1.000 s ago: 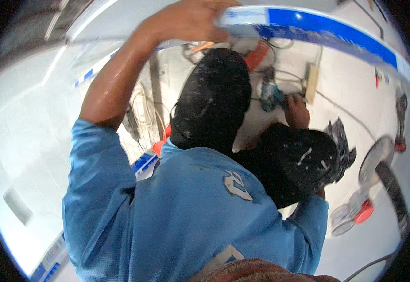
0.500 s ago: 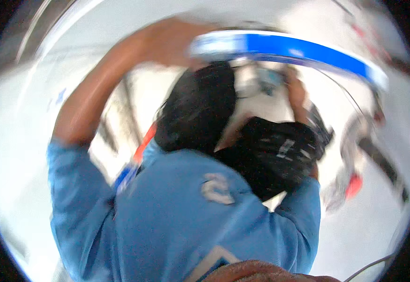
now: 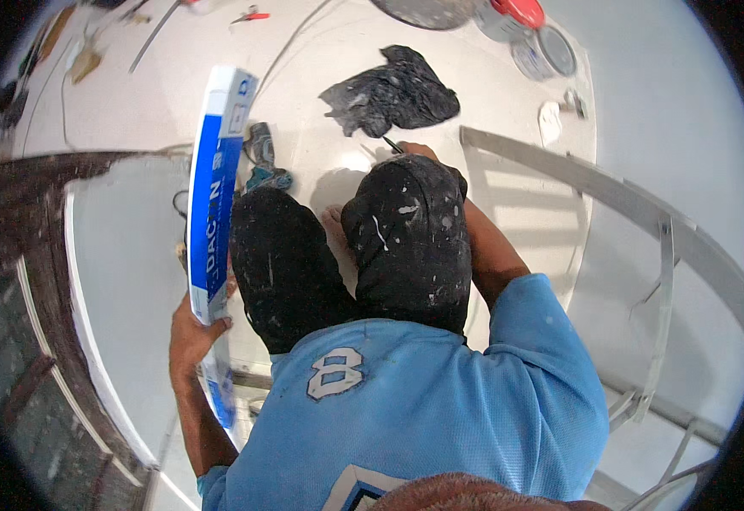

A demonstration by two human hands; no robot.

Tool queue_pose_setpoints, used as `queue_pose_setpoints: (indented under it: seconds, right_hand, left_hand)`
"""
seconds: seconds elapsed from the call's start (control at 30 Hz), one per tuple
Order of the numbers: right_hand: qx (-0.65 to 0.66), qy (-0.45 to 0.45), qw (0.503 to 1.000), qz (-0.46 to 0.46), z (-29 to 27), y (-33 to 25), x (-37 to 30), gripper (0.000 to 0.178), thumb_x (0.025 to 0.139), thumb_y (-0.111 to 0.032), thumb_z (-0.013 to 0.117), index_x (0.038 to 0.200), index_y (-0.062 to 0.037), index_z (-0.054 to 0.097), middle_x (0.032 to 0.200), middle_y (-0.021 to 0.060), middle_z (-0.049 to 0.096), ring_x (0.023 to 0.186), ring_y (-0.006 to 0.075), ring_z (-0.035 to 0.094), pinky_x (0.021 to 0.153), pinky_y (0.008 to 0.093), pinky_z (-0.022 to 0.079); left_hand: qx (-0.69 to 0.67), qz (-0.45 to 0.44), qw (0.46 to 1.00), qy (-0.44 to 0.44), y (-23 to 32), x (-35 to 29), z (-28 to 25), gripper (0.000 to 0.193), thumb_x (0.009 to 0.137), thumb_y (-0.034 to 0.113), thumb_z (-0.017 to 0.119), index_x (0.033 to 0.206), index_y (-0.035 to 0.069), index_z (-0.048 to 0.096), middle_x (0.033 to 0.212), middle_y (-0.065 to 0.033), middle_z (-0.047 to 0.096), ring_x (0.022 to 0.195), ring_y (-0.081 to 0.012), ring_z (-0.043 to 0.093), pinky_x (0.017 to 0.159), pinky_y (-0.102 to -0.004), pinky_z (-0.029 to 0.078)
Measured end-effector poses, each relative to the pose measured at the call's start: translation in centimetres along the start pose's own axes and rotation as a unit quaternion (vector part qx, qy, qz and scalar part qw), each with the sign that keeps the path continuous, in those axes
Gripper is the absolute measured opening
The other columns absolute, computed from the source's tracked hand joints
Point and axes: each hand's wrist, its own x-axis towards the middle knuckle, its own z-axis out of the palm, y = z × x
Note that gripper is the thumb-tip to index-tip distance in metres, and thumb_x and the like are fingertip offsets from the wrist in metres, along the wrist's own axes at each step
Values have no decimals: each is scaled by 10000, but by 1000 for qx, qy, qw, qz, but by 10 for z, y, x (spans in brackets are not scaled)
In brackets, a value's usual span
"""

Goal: The person measures and marks a long aluminum profile using a ruler and marker, then cuts it with an angle grinder. The person then fits the cut piece into a window frame opening.

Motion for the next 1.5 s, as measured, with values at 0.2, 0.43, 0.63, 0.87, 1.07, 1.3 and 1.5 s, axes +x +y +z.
queue_pose_setpoints:
  seconds: [0.2, 0.43, 0.63, 0.87, 1.07, 1.3, 1.5]
  right_hand:
    - [96, 10, 988, 124, -18, 76, -84, 369, 920, -347, 773, 1046, -1, 792, 937, 244, 786, 930, 386, 784, 851, 501, 587]
    - [150, 59, 981, 108, -83, 107, -7, 366, 926, -351, 769, 1040, -5, 807, 910, 222, 790, 898, 342, 790, 830, 487, 586]
    - [63, 31, 997, 41, -184, 6, 145, 328, 960, -320, 755, 1076, -17, 806, 847, 139, 796, 800, 283, 765, 783, 410, 580]
    - [-38, -69, 992, -94, -186, -78, 276, 387, 949, -325, 774, 1180, -14, 781, 994, 221, 799, 940, 343, 784, 865, 446, 598]
    - [-14, -171, 980, -102, -150, -104, 319, 358, 978, -307, 758, 1158, 3, 772, 881, 112, 803, 798, 182, 744, 766, 355, 578]
    - [-81, -206, 953, -205, -41, -177, 451, 393, 936, -347, 743, 1115, 1, 769, 924, 220, 787, 892, 383, 766, 883, 477, 599]
    - [-149, -128, 936, -293, 62, -309, 546, 296, 983, -247, 664, 1192, -43, 711, 1233, 310, 719, 1049, 485, 737, 933, 553, 601]
  left_hand:
    - [87, -1, 996, -32, 21, 18, -4, 773, 706, 242, 914, 1405, 65, 636, 1274, -233, 752, 1188, -402, 726, 1047, -495, 554]
    - [56, 35, 997, -29, -32, 51, 13, 772, 700, 220, 903, 1420, 117, 644, 1321, -217, 739, 1242, -401, 701, 1079, -480, 534]
    - [62, -74, 995, 27, -65, 101, 43, 573, 772, 236, 864, 1299, 93, 693, 1190, -222, 773, 1122, -400, 744, 968, -493, 578]
    - [21, -62, 996, 62, -101, 147, 70, 594, 797, 352, 864, 1316, 125, 685, 1118, -203, 783, 1086, -421, 753, 936, -514, 590]
    - [31, -96, 995, 20, -106, 149, 72, 766, 766, 322, 870, 1457, 132, 601, 1184, -244, 768, 1120, -466, 743, 943, -545, 595]
    - [120, -218, 965, 80, -26, 177, 62, 701, 736, 329, 856, 1378, 136, 650, 1314, -219, 711, 1203, -433, 698, 1033, -581, 548]
    - [96, -102, 969, 204, -12, 189, 105, 832, 686, 387, 951, 1395, 65, 658, 1299, -228, 710, 1229, -425, 672, 1044, -547, 546]
